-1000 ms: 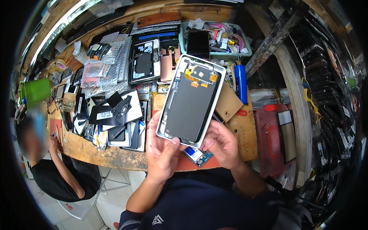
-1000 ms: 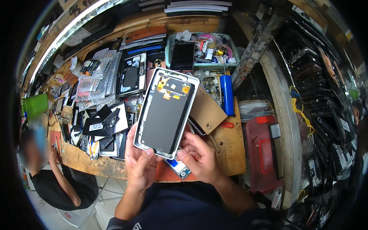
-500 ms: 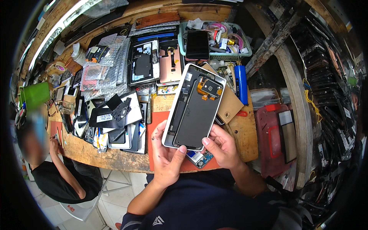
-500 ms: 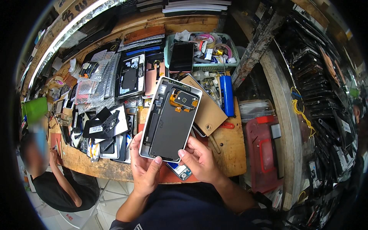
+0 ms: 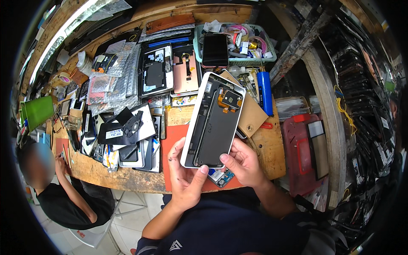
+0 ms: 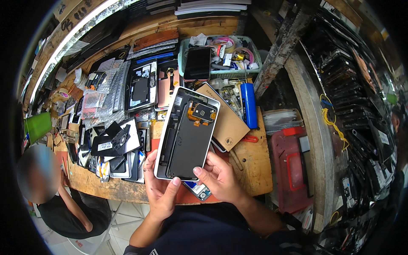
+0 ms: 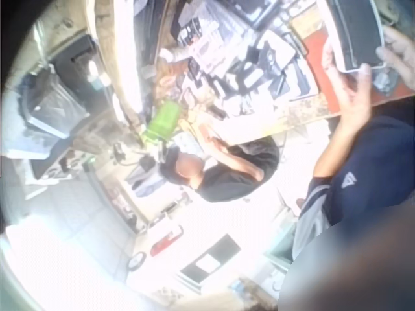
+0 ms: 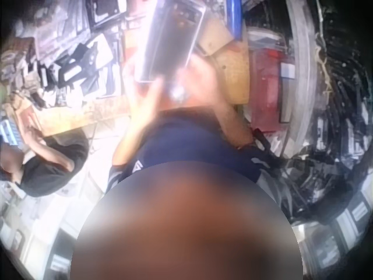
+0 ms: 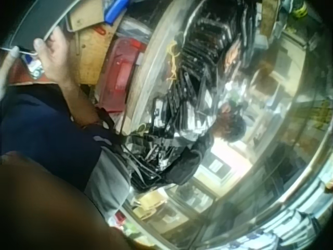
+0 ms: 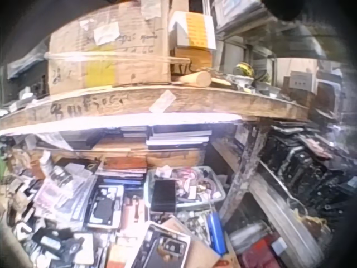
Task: The person disassembles a smartphone, removes the battery, and reassembles the device. They then test the phone by turning it on and interacting with the screen. The person also handles multiple other smartphones and phone cases, sorting and stacking them on the workbench.
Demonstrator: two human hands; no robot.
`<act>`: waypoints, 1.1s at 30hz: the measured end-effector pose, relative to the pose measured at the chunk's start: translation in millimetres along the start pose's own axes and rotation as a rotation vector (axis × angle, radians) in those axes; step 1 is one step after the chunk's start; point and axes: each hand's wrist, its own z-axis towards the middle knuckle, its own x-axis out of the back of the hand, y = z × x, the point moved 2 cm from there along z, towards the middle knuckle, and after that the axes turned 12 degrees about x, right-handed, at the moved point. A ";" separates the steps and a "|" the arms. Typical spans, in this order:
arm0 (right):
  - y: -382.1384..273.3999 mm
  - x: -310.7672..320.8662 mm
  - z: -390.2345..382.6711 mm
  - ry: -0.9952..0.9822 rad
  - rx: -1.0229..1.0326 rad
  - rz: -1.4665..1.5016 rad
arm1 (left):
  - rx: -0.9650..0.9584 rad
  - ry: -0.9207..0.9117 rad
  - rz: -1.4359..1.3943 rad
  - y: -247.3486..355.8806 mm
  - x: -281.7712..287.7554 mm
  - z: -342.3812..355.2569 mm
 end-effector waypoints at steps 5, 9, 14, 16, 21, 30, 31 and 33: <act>2.3 -3.4 -0.8 0.018 0.062 -0.034 | 0.100 0.144 0.004 -9.5 9.4 0.9; 13.2 -3.6 -3.1 -0.005 0.197 -0.172 | 0.100 0.152 -0.125 -12.8 12.1 11.4; 8.6 -4.0 -4.4 -0.036 0.140 -0.225 | 0.127 0.109 -0.193 -14.3 12.9 15.2; 8.1 -4.4 -4.4 -0.022 0.131 -0.188 | 0.144 0.097 -0.210 -14.0 14.0 17.1; 5.9 -12.6 0.7 0.086 0.223 -0.046 | 0.266 0.030 -0.199 -1.6 22.2 29.1; -14.3 -19.8 2.3 -0.065 0.341 -0.478 | 0.227 -0.057 -0.216 53.0 10.8 142.4; -10.7 -23.1 1.0 -0.033 0.352 -0.450 | 0.193 -0.127 -0.182 53.1 13.3 164.9; -8.5 -25.2 1.2 -0.076 0.408 -0.493 | 0.188 -0.149 -0.121 57.5 13.3 203.5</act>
